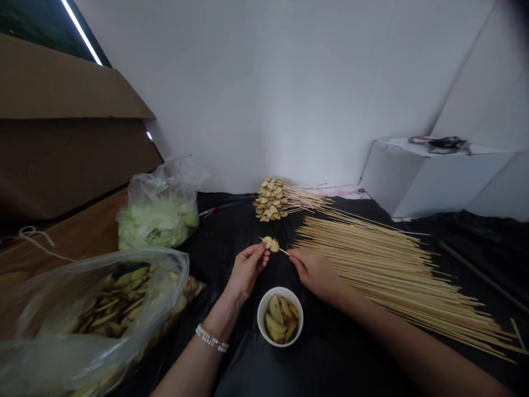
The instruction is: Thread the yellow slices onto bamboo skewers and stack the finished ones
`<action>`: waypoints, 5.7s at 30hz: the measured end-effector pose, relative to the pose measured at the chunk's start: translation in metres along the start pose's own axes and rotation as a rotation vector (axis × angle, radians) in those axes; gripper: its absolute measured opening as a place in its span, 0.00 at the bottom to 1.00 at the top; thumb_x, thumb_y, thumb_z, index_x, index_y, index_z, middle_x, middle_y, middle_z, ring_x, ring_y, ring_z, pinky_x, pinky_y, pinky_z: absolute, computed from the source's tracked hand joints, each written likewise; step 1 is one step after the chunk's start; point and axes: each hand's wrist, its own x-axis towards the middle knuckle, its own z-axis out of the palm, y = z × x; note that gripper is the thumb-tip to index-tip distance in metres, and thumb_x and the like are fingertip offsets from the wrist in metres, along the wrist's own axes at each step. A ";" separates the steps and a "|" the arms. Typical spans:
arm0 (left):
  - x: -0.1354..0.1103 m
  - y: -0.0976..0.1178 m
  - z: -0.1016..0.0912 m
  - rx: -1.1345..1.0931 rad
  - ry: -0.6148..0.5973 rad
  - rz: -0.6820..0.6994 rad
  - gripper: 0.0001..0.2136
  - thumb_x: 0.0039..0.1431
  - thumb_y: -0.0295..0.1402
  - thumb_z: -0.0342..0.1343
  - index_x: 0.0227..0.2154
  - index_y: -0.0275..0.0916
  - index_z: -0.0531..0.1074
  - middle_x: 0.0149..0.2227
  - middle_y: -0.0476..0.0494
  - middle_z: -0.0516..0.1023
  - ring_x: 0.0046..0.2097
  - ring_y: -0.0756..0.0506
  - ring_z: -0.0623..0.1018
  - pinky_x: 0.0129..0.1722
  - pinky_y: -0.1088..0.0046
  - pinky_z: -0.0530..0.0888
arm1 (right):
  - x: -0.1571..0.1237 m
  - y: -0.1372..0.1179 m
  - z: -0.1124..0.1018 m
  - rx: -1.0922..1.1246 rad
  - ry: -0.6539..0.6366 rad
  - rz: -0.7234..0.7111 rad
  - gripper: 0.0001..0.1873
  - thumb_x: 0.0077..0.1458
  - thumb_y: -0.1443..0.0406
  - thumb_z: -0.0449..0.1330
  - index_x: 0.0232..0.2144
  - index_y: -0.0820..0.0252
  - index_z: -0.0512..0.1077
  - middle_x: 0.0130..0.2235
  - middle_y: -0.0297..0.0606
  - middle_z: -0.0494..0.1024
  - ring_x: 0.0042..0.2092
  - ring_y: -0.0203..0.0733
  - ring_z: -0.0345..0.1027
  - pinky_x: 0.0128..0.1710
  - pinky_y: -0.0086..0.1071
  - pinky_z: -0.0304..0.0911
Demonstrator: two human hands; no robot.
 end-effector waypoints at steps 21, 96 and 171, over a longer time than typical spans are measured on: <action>-0.010 -0.017 -0.001 1.138 -0.621 0.569 0.10 0.58 0.28 0.52 0.35 0.43 0.78 0.41 0.44 0.77 0.44 0.45 0.74 0.47 0.68 0.67 | 0.004 0.013 -0.002 0.066 0.139 0.046 0.13 0.60 0.68 0.48 0.34 0.58 0.73 0.32 0.38 0.78 0.35 0.39 0.70 0.36 0.29 0.60; -0.013 0.030 -0.007 0.056 -0.324 -0.001 0.09 0.51 0.34 0.62 0.34 0.37 0.72 0.38 0.40 0.79 0.38 0.47 0.79 0.35 0.75 0.74 | 0.004 0.016 -0.009 0.085 0.176 -0.069 0.14 0.61 0.66 0.48 0.38 0.57 0.74 0.38 0.38 0.79 0.38 0.40 0.72 0.39 0.31 0.64; 0.008 0.017 -0.018 -0.331 0.008 -0.119 0.08 0.52 0.21 0.59 0.35 0.34 0.75 0.32 0.44 0.78 0.31 0.52 0.77 0.27 0.81 0.74 | -0.003 0.000 0.002 -0.095 -0.004 -0.123 0.16 0.63 0.64 0.45 0.42 0.57 0.73 0.37 0.39 0.78 0.38 0.40 0.71 0.38 0.30 0.61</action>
